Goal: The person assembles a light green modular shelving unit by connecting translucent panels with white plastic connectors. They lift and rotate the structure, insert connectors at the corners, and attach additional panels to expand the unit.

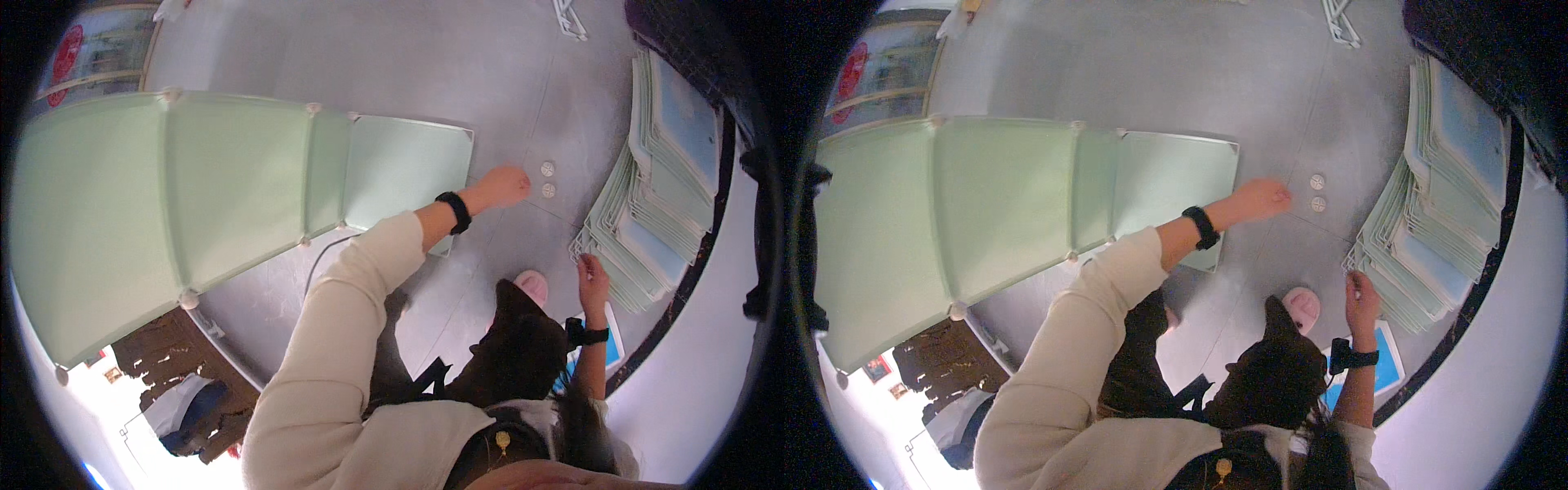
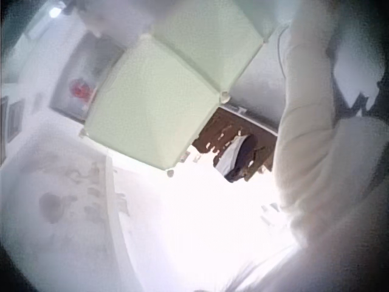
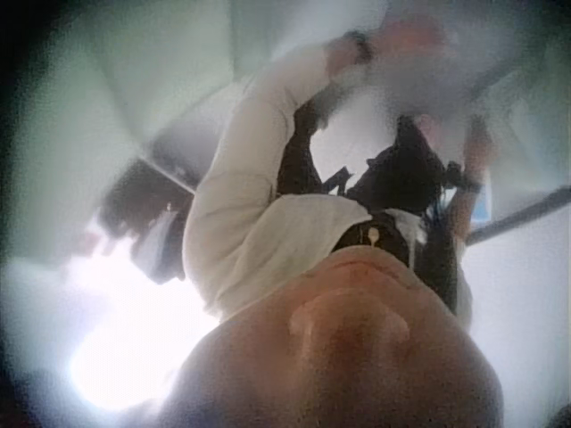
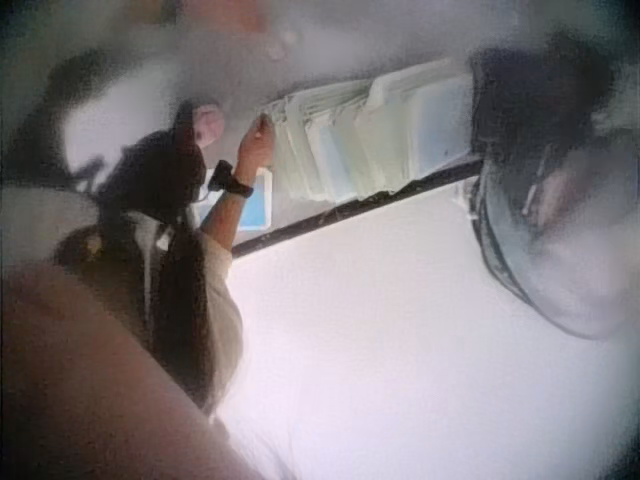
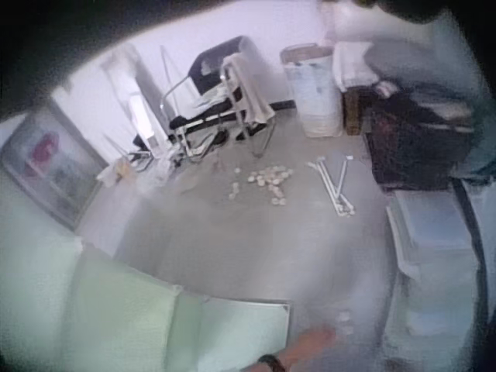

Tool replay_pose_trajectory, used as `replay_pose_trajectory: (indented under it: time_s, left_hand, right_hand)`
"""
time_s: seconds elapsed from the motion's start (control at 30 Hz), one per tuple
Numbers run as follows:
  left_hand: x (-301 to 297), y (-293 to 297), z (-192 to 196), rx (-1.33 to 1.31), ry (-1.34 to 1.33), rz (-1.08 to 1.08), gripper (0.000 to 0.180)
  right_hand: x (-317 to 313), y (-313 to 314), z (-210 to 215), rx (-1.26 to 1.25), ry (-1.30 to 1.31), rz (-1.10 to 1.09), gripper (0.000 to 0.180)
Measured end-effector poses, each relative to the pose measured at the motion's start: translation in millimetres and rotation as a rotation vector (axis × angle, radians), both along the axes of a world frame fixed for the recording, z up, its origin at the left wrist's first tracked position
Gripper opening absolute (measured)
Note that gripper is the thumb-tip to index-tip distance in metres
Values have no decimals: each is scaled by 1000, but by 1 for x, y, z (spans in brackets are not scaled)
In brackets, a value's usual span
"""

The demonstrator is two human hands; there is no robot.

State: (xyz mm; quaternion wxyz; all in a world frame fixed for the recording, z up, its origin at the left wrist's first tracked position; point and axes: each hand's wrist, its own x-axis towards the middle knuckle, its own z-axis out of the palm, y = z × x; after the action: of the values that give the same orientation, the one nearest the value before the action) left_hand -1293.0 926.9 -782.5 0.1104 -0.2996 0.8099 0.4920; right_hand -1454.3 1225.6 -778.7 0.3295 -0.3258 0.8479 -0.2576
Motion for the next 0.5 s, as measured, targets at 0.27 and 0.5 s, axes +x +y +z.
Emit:
replay_pose_trajectory:
  time_s: [0.27,0.5]
  left_hand:
    - [134,39,170,81,-68,91,28]
    - [138,72,395,159,-135,178,25]
  right_hand:
    - [24,-12,202,148,-168,160,24]
    - [-22,1,389,152,-215,58,33]
